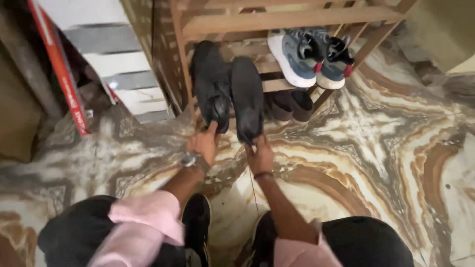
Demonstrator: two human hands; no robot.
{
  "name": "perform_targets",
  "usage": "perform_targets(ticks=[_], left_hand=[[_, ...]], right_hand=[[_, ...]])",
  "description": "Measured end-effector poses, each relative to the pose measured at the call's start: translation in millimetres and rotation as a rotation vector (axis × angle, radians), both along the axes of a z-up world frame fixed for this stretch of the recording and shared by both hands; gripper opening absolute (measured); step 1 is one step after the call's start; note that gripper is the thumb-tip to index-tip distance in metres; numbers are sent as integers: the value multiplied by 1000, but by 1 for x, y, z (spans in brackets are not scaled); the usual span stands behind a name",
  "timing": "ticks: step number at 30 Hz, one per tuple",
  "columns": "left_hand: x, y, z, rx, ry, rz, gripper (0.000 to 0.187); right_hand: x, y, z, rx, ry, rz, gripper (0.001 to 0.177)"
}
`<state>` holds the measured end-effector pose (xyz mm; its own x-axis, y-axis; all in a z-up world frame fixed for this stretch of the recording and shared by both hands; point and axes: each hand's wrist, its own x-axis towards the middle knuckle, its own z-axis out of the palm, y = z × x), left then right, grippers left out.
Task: The person organizes multiple pairs of shoes on a wooden shoe rack. They pick up shoes from the floor, place them on the rack, and adjust their positions to fit neatly.
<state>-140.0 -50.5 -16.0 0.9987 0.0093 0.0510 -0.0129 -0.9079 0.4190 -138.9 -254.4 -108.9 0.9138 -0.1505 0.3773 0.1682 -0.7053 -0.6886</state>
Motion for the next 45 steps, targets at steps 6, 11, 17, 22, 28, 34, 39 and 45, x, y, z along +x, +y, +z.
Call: perform_targets(ticks=[6, 11, 17, 22, 28, 34, 39, 45], left_hand=[[-76, -33, -140, -195, 46, 127, 35], [-120, -48, -191, -281, -113, 20, 24], [-46, -37, -179, -248, -273, 87, 32], [31, -10, -174, -103, 108, 137, 38], [110, 15, -207, -58, -350, 99, 32], [142, 27, -237, -84, -84, 200, 32], [137, 22, -218, -46, -299, 175, 43], [91, 4, -201, 46, -82, 248, 72]], right_hand=[[-88, -20, -101, -16, 139, -62, 25], [-91, -20, -108, 83, 197, -79, 35], [-49, -18, -118, -32, 264, -172, 32], [36, -6, -88, -28, 234, -148, 39], [127, 21, -101, -40, 263, -69, 39], [167, 56, -125, -115, 210, 35, 30], [156, 40, -105, -10, 36, 219, 84], [109, -32, -88, -245, 455, 252, 65]])
